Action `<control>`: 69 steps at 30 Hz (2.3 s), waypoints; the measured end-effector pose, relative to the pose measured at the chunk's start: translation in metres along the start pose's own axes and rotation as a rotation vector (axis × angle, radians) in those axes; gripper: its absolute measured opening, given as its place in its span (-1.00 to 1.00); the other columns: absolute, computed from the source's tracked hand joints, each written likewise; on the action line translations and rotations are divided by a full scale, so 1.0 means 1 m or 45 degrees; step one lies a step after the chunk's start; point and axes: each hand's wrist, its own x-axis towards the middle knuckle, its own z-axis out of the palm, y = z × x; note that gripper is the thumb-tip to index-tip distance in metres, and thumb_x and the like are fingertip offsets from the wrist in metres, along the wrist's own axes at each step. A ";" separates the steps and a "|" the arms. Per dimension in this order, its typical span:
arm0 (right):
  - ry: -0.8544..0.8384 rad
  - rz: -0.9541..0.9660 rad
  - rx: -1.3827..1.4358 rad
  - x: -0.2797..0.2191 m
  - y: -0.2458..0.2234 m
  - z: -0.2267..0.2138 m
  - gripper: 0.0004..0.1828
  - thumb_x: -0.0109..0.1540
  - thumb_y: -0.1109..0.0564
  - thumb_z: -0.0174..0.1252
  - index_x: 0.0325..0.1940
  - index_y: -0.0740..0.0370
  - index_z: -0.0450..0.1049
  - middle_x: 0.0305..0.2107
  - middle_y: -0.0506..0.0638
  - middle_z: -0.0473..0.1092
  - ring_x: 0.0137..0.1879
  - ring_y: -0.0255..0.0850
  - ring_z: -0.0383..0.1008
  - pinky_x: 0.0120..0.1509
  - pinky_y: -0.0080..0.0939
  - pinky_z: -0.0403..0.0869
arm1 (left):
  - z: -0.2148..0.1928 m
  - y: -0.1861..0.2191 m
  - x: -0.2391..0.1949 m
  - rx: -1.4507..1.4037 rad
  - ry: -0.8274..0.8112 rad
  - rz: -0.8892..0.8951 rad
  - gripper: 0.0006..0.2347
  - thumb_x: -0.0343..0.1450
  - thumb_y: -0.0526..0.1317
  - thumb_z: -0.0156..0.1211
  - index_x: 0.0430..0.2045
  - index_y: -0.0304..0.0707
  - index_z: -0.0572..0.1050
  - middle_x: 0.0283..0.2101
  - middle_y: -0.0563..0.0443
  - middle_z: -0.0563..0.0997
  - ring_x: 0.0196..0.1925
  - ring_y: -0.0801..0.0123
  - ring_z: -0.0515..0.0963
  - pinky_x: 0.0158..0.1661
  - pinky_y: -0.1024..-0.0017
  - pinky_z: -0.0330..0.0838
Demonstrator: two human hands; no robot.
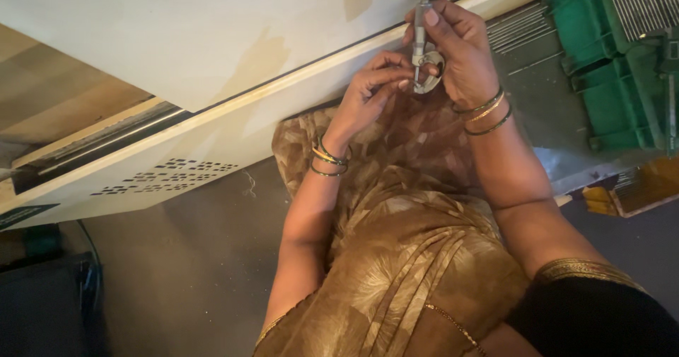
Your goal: The person measures small metal rods using a digital caliper and a dial caliper, then opens a machine door to place a rod inside and closes it. They wipe the machine door with a cloth and repeat the measuring process on another rod.
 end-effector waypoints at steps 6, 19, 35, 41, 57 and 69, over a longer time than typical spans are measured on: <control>-0.034 -0.022 0.008 0.000 -0.001 0.002 -0.73 0.48 0.01 0.14 0.05 0.30 0.49 -0.27 0.01 0.49 -0.33 -0.44 0.40 -0.41 -0.50 0.26 | -0.001 0.003 -0.001 -0.012 -0.005 0.007 -0.85 0.51 -0.45 0.19 -0.08 -0.35 0.61 -0.01 0.05 0.51 0.08 0.38 0.52 0.13 0.45 0.43; -0.047 -0.033 0.050 0.003 0.006 0.004 -0.86 0.45 0.11 0.19 -0.06 0.21 0.41 -0.31 -0.02 0.47 -0.41 -0.46 0.33 -0.45 -0.49 0.20 | -0.004 0.004 -0.005 -0.047 -0.010 -0.012 -0.76 0.47 -0.57 0.12 -0.08 -0.33 0.62 0.02 0.05 0.48 0.06 0.40 0.51 0.11 0.47 0.44; -0.073 -0.015 0.173 0.015 0.014 -0.001 -0.44 0.53 -0.22 -0.13 0.15 0.38 0.41 -0.10 0.10 0.46 0.05 -0.16 0.51 0.19 -0.17 0.49 | -0.010 -0.007 -0.002 -0.231 -0.018 0.021 -0.81 0.54 -0.47 0.11 -0.04 -0.36 0.62 0.04 0.03 0.53 0.16 0.32 0.51 0.26 0.35 0.44; -0.092 -0.027 0.190 0.014 0.015 0.002 -0.43 0.50 -0.23 -0.14 0.16 0.36 0.37 -0.03 0.11 0.46 0.12 -0.15 0.49 0.29 -0.12 0.47 | -0.014 -0.006 -0.001 -0.391 -0.030 -0.071 -0.82 0.55 -0.44 0.10 -0.04 -0.40 0.63 0.06 -0.01 0.54 0.16 0.30 0.53 0.26 0.32 0.43; -0.138 -0.025 0.224 0.014 0.019 0.004 -0.52 0.50 -0.13 -0.08 0.20 0.36 0.40 -0.04 0.07 0.48 0.08 -0.22 0.43 0.26 -0.17 0.42 | -0.022 -0.037 0.000 -0.433 -0.024 -0.033 -0.86 0.55 -0.43 0.08 -0.13 -0.51 0.59 0.10 -0.10 0.52 0.17 0.25 0.55 0.25 0.29 0.41; -0.146 -0.015 0.182 0.012 0.017 0.007 -0.59 0.50 -0.09 -0.08 0.12 0.32 0.43 -0.10 0.03 0.49 0.06 -0.27 0.43 0.25 -0.22 0.42 | -0.022 -0.042 -0.002 -0.465 -0.018 -0.047 -0.87 0.55 -0.41 0.12 -0.13 -0.46 0.61 0.09 -0.05 0.51 0.17 0.28 0.54 0.26 0.29 0.42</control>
